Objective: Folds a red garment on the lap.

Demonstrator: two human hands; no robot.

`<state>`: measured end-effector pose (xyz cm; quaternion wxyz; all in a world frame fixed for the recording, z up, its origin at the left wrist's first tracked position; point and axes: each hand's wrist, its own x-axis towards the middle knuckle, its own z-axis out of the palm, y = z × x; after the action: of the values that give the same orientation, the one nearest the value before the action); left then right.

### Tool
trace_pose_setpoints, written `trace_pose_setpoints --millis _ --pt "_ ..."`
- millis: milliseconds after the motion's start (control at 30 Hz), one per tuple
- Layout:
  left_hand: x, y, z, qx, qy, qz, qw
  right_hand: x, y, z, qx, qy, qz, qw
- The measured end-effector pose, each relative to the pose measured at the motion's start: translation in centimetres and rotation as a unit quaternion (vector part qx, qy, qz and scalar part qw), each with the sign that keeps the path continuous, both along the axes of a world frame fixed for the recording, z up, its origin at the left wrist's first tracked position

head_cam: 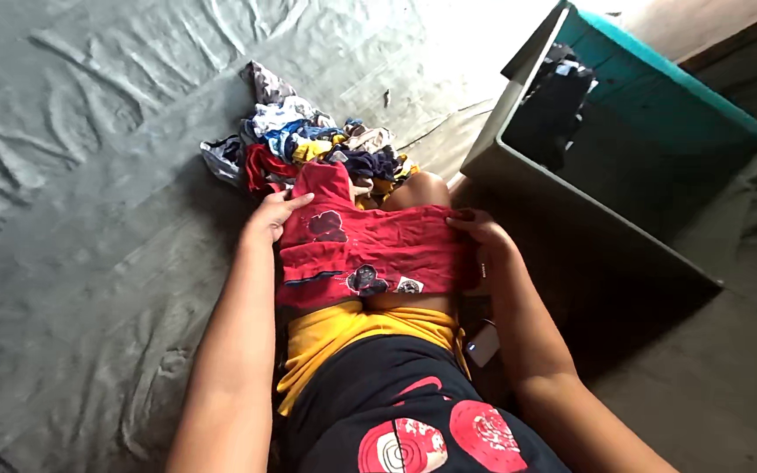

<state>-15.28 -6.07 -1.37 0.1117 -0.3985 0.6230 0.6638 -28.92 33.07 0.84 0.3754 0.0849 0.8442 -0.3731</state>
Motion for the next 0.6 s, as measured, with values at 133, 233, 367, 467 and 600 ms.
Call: trace_pose_setpoints --millis 133,233,367,467,600 --pt "0.7 -1.4 2.4 -0.091 0.069 -0.068 0.991 -0.2 1.6 0.2 -0.069 0.044 -0.043 0.996" --pt "3.7 -2.1 5.0 -0.195 0.172 -0.154 0.953 0.1 3.4 1.3 -0.179 0.09 -0.007 0.98" --pt "9.1 -1.8 6.3 -0.195 0.26 -0.228 0.918 2.3 6.1 3.5 -0.267 0.092 0.056 0.957" --pt "12.4 -0.7 4.7 -0.206 0.231 -0.237 0.921 4.7 7.5 3.0 -0.281 0.073 0.038 0.956" --pt "12.5 0.3 3.8 -0.189 0.232 -0.145 0.943 5.9 6.1 2.1 -0.271 0.088 -0.053 0.957"
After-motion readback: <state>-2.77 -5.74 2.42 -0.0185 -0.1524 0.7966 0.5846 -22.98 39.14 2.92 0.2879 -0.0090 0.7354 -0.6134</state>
